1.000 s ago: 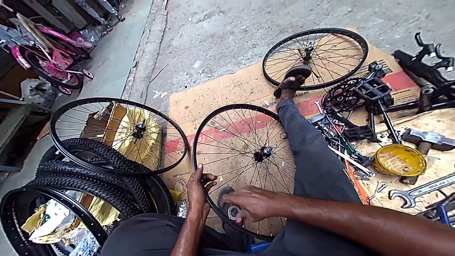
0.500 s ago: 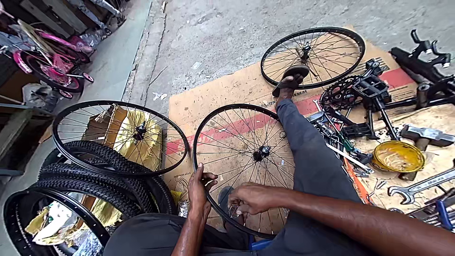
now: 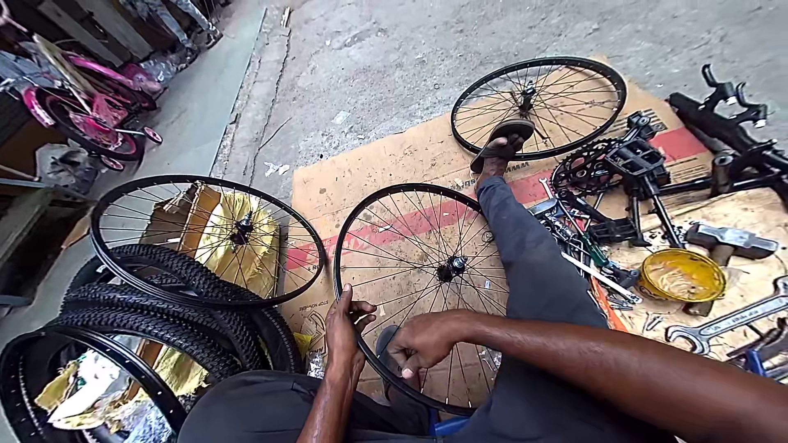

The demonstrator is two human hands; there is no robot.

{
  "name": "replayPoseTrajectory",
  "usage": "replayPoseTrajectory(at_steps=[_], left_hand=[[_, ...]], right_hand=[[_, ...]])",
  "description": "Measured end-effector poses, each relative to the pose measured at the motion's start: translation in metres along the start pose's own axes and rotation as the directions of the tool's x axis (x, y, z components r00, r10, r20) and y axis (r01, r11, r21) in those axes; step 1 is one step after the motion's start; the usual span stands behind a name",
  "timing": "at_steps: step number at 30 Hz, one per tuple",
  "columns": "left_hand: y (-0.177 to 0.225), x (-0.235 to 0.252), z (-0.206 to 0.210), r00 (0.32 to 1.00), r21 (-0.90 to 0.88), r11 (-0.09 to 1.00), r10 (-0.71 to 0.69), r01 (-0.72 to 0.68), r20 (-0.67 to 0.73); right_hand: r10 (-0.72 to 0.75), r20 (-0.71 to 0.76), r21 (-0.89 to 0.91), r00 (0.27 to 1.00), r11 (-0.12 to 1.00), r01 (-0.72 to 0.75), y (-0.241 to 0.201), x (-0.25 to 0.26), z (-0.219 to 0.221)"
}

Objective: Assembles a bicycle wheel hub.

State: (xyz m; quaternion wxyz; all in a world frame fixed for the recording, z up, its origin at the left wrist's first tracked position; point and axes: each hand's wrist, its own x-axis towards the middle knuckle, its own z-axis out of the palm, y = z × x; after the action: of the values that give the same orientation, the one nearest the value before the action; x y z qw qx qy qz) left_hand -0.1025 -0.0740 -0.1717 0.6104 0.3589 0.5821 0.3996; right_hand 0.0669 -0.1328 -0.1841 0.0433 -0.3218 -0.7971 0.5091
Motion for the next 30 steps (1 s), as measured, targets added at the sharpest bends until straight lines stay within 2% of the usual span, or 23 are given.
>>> replayPoseTrajectory(at_steps=[3,5,6,8,11,14,15,16,18,20,21,22,23,25,27,28,30], left_hand=[[0.0,0.001,0.0,1.0,0.015,1.0,0.005,-0.005,0.005],[0.001,0.0,0.0,1.0,0.01,1.0,0.006,-0.006,0.002],[0.001,0.0,0.001,1.0,0.006,1.0,0.009,-0.009,0.005],[0.002,0.0,0.003,1.0,0.006,1.0,0.012,-0.012,0.008],[0.0,-0.001,0.0,1.0,0.014,1.0,0.007,-0.007,-0.001],[0.002,0.0,0.0,1.0,0.013,1.0,0.013,-0.013,0.01],[0.002,0.0,0.0,1.0,0.011,1.0,0.013,-0.013,0.01],[0.002,0.0,0.0,1.0,0.013,1.0,0.01,-0.01,0.011],[0.001,0.0,0.0,1.0,0.014,1.0,0.008,-0.008,0.012],[0.0,0.002,-0.001,1.0,0.015,1.0,0.006,-0.006,0.005],[0.0,0.002,-0.002,1.0,0.02,1.0,0.005,-0.005,0.002],[0.0,0.002,-0.002,1.0,0.023,1.0,0.002,-0.002,0.003],[0.0,0.002,-0.002,1.0,0.023,1.0,0.0,0.0,0.002],[0.0,0.002,0.0,1.0,0.021,1.0,0.0,0.001,-0.004],[0.001,0.001,0.001,1.0,0.02,1.0,0.002,-0.002,-0.011],[0.001,0.001,0.001,1.0,0.024,1.0,0.004,-0.004,-0.008],[0.002,0.0,0.001,1.0,0.02,1.0,0.013,-0.013,-0.002]], right_hand=[[-0.014,-0.29,-0.003,0.957,1.0,0.014,0.0,-0.003,0.025],[-0.11,-0.48,-0.184,0.871,0.983,0.022,0.005,-0.009,0.056],[-0.16,-0.533,-0.279,0.831,0.96,0.005,0.01,-0.009,0.069],[-0.151,-0.574,-0.346,0.805,0.935,-0.071,0.013,-0.002,0.08],[-0.031,-0.434,-0.277,0.901,0.956,-0.1,0.006,0.0,0.067],[0.066,-0.128,-0.064,0.99,0.995,-0.075,-0.002,-0.007,0.025],[0.05,-0.102,-0.015,0.993,0.999,-0.052,-0.002,-0.01,0.018],[0.021,-0.143,-0.026,0.989,0.999,-0.024,-0.002,-0.011,0.017],[-0.137,-0.334,-0.254,0.933,0.966,0.051,-0.002,-0.01,0.033],[-0.372,-0.469,-0.531,0.801,0.844,0.081,0.003,-0.005,0.056],[-0.443,-0.502,-0.601,0.743,0.796,0.069,0.007,-0.001,0.065],[-0.465,-0.521,-0.622,0.716,0.781,0.054,0.009,0.002,0.07],[-0.441,-0.527,-0.604,0.727,0.796,0.045,0.009,0.004,0.07],[-0.25,-0.453,-0.442,0.855,0.897,0.028,-0.003,0.002,0.056],[-0.031,-0.235,-0.245,0.971,0.969,-0.029,-0.016,-0.004,0.028],[0.024,-0.109,-0.182,0.994,0.982,-0.044,-0.019,-0.007,0.014],[0.03,0.037,-0.095,0.999,0.995,-0.026,-0.014,-0.006,-0.002]])
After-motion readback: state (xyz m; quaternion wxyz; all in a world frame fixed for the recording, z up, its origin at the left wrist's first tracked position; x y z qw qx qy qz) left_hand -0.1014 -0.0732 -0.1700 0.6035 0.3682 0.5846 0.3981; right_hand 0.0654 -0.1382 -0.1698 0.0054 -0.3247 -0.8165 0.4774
